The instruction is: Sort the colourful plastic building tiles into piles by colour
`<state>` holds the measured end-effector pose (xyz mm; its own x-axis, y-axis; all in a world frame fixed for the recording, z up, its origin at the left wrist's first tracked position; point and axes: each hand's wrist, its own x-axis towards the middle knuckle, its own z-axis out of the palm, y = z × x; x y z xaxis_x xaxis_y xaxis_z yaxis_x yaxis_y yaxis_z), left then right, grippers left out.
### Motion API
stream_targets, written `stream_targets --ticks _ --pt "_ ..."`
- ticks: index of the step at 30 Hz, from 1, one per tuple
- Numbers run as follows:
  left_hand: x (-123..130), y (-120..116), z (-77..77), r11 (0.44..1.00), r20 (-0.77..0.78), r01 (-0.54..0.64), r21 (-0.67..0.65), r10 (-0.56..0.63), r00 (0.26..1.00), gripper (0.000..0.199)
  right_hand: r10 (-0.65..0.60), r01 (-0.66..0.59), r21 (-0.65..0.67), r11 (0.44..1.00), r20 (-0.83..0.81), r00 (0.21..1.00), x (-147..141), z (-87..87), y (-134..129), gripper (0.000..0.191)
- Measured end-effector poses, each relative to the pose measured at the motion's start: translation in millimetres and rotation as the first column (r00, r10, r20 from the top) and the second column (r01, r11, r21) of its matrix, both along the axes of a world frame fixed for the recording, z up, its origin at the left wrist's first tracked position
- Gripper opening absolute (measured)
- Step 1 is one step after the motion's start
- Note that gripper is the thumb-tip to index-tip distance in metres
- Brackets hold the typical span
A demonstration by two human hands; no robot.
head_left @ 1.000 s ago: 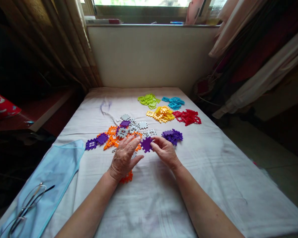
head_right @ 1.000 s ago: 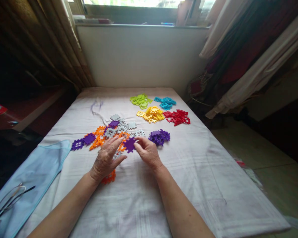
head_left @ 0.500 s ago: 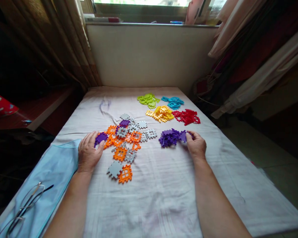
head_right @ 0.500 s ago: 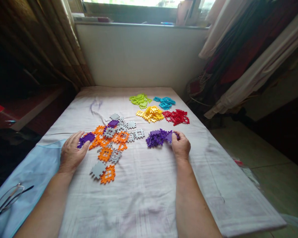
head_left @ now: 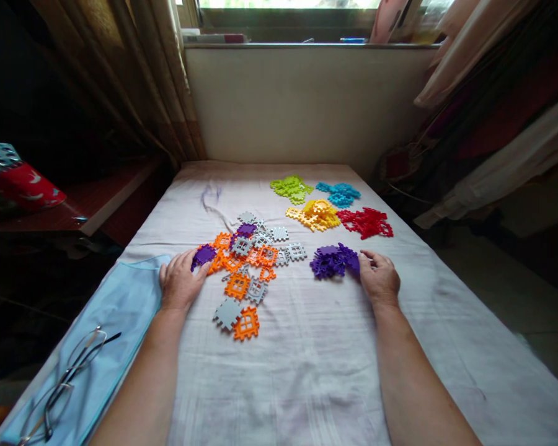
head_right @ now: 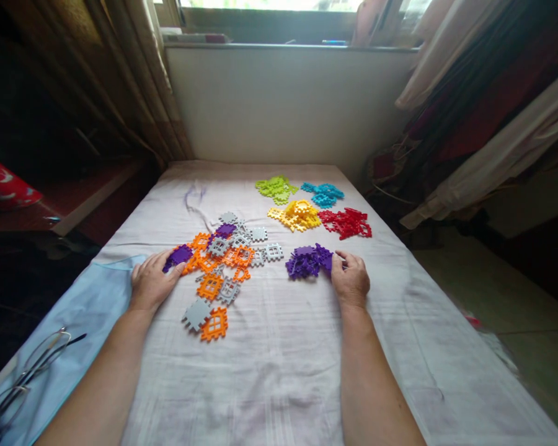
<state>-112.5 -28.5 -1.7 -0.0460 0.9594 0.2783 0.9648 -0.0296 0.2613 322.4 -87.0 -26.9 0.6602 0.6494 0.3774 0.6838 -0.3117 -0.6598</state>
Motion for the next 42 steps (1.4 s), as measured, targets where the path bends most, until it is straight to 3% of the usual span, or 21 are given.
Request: stream_targets --ticks 5,9,13,16,18,22,25,29,31,33,37,40,42 --pt "-2 2 -2.6 0.998 -0.015 -0.01 0.065 0.011 1.0 0.042 -0.004 0.002 0.053 0.999 0.038 0.999 0 -2.6 -1 0.038" --pt "-3 4 -4.6 0.981 0.036 0.019 0.193 -0.026 0.999 0.044 -0.015 -0.011 0.217 0.976 0.119 0.993 -2 5.4 -2 0.032" --pt "21 -6 1.6 0.912 0.103 0.181 0.368 -0.233 0.967 0.049 0.051 -0.118 0.321 0.94 0.211 0.976 -22 24.5 -4 0.03" --pt "54 -23 7.6 0.828 0.064 0.401 0.392 -0.459 0.886 0.047 0.258 -0.292 0.284 0.913 0.149 0.954 -55 37.2 -8 0.031" --pt "75 -33 9.5 0.754 0.036 0.509 0.416 -0.573 0.819 0.048 0.456 -0.448 0.234 0.863 0.019 0.89 -79 41.5 -11 0.029" --pt "94 -42 7.6 0.663 -0.012 0.627 0.408 -0.683 0.73 0.053 0.712 -0.685 0.205 0.699 -0.284 0.642 -115 40.2 -14 0.032" --pt "96 -43 4.5 0.676 -0.005 0.635 0.373 -0.683 0.73 0.051 0.755 -0.739 0.239 0.63 -0.413 0.51 -128 34.2 -13 0.037" --pt "99 -43 4.0 0.67 0.01 0.641 0.375 -0.694 0.72 0.051 0.757 -0.723 0.314 0.616 -0.491 0.431 -135 29.0 -9 0.038" --pt "100 -42 6.5 0.651 0.016 0.654 0.385 -0.713 0.701 0.054 0.738 -0.687 0.325 0.65 -0.488 0.467 -130 30.6 -6 0.039" --pt "95 -40 10.2 0.665 0.033 0.65 0.367 -0.708 0.705 0.054 0.668 -0.595 0.316 0.739 -0.462 0.584 -116 34.2 -3 0.041" --pt "61 -24 13.5 0.811 0.077 0.5 0.303 -0.544 0.836 0.044 0.314 -0.221 0.28 0.934 -0.353 0.882 -58 37.2 -2 0.045" --pt "23 -9 7.8 0.911 0.078 0.328 0.25 -0.357 0.931 0.044 0.042 0.015 0.226 0.974 -0.244 0.969 -18 31.1 -6 0.045" --pt "0 -3 1.5 0.965 0.072 0.205 0.166 -0.219 0.973 0.047 -0.026 0.063 0.186 0.981 -0.196 0.98 -5 25.4 -9 0.046"
